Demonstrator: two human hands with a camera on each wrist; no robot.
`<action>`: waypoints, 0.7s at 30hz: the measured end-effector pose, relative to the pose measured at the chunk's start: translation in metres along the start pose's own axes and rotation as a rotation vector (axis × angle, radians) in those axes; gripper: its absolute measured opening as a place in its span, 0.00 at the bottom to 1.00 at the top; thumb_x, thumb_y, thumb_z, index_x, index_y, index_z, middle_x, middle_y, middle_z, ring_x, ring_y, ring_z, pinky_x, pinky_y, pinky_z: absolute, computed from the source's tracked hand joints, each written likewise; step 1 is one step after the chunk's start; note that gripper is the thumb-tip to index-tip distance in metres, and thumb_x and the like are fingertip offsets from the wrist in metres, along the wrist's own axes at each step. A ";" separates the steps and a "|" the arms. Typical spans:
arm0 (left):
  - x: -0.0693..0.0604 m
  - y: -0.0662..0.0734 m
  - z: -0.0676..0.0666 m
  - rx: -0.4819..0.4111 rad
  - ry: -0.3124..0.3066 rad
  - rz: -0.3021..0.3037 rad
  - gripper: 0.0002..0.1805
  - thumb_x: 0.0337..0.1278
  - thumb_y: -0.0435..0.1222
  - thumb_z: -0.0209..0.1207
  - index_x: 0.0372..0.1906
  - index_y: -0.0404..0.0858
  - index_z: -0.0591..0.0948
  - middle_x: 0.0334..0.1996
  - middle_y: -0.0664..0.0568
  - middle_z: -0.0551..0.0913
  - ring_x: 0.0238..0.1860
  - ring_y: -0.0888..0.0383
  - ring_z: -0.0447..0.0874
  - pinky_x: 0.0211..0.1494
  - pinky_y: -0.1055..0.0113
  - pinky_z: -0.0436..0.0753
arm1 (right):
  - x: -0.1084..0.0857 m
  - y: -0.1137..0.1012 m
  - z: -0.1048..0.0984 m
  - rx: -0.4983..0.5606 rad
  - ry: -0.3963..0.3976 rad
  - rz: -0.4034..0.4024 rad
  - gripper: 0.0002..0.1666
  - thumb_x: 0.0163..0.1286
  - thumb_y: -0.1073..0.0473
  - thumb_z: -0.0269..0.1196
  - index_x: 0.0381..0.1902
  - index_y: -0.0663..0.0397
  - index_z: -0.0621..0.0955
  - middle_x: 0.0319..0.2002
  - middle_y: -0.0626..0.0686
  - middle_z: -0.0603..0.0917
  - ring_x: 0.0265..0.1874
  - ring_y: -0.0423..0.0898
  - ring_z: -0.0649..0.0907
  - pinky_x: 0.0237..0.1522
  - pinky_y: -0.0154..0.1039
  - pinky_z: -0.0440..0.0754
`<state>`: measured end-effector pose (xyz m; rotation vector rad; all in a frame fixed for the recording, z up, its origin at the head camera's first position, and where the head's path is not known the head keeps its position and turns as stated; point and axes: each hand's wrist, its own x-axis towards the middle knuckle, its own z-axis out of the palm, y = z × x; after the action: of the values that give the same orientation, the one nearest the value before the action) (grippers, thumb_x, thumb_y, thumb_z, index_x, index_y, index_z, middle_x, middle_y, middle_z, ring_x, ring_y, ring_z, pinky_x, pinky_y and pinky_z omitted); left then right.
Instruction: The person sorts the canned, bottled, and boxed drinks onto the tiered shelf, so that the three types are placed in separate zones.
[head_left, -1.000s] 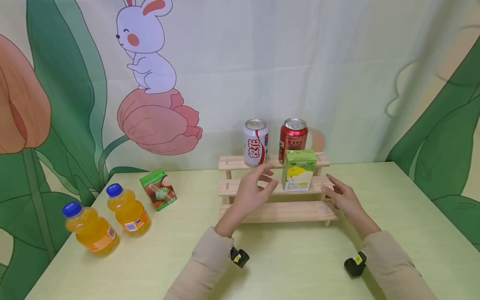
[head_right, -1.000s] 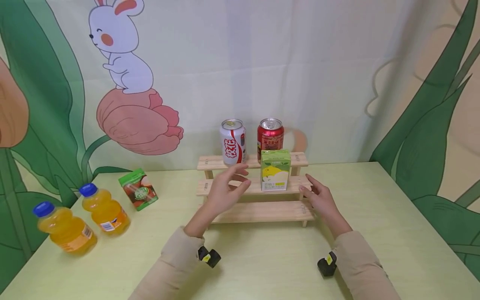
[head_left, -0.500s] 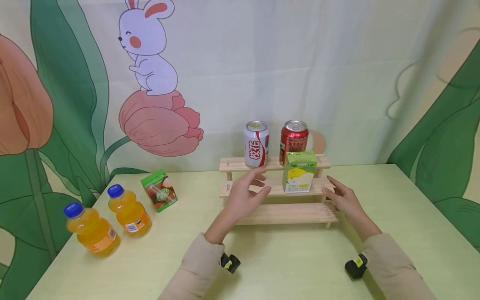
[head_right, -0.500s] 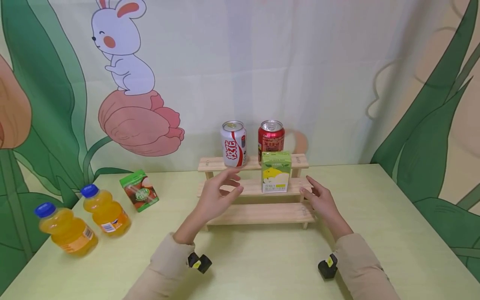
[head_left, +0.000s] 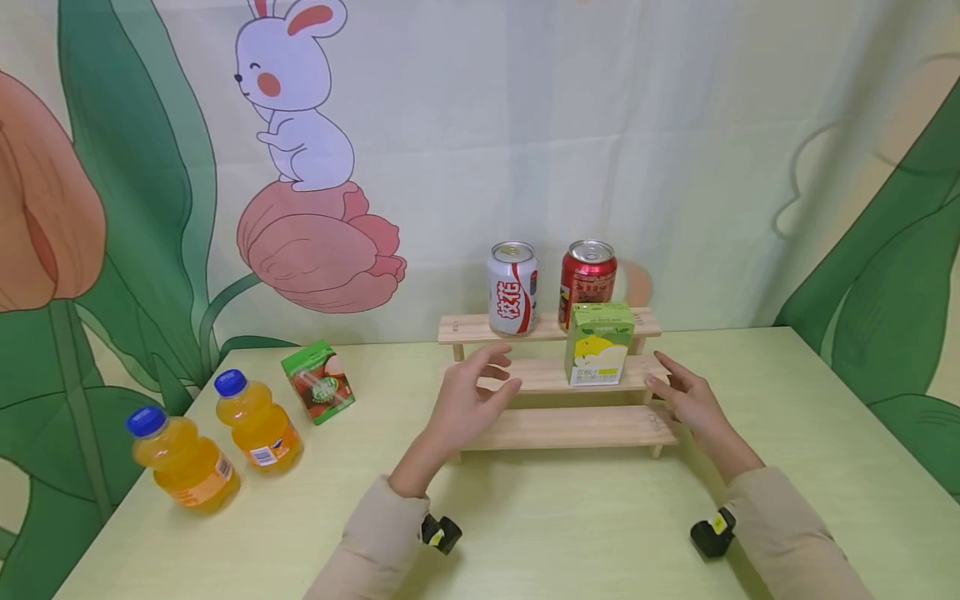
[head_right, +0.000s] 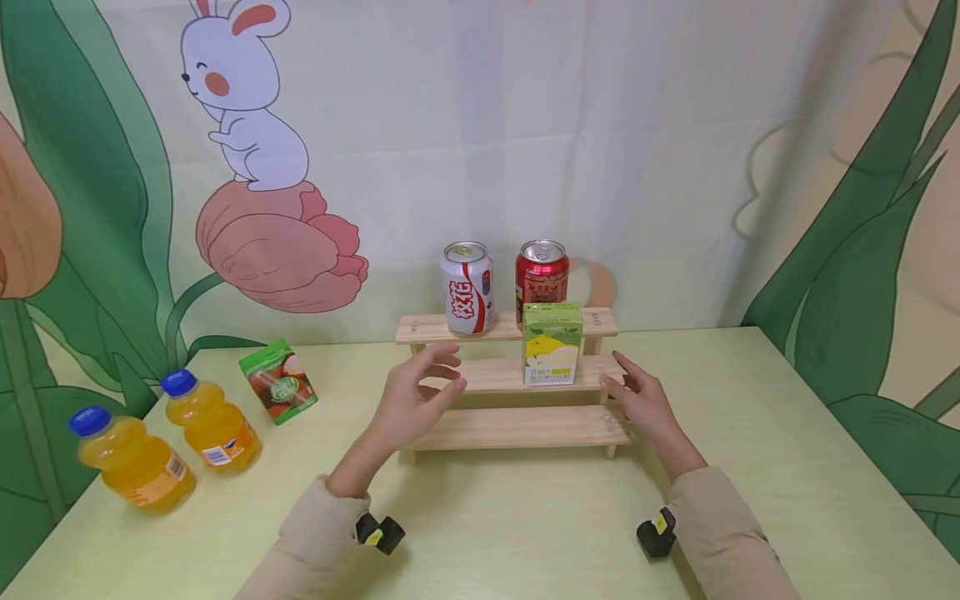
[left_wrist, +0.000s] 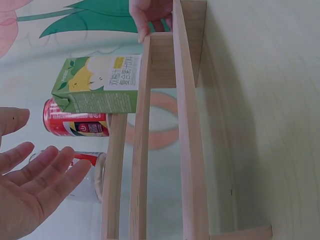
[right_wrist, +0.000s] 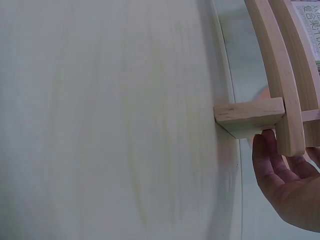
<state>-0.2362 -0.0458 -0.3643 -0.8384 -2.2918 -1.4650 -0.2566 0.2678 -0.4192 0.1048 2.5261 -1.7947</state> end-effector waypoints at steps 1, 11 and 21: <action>-0.001 0.000 -0.001 -0.001 0.008 0.002 0.21 0.51 0.29 0.61 0.52 0.31 0.73 0.39 0.39 0.79 0.38 0.49 0.82 0.32 0.64 0.82 | 0.000 0.000 0.000 0.001 0.000 0.001 0.41 0.68 0.46 0.52 0.71 0.50 0.49 0.68 0.68 0.46 0.66 0.59 0.50 0.32 0.28 0.73; -0.008 -0.006 -0.016 0.025 0.043 0.007 0.20 0.50 0.28 0.61 0.51 0.31 0.74 0.38 0.38 0.79 0.36 0.48 0.82 0.31 0.62 0.83 | -0.001 -0.001 0.000 -0.005 -0.007 0.002 0.40 0.68 0.46 0.52 0.71 0.50 0.49 0.68 0.68 0.48 0.66 0.60 0.51 0.36 0.30 0.74; -0.013 -0.014 -0.028 0.063 0.074 0.007 0.18 0.50 0.28 0.61 0.49 0.32 0.75 0.37 0.40 0.80 0.35 0.50 0.82 0.31 0.64 0.82 | 0.000 0.000 0.000 -0.011 -0.010 -0.002 0.40 0.68 0.46 0.51 0.71 0.50 0.48 0.68 0.68 0.47 0.67 0.61 0.50 0.49 0.44 0.72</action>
<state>-0.2364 -0.0794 -0.3687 -0.7606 -2.2660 -1.3898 -0.2564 0.2673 -0.4190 0.0932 2.5301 -1.7771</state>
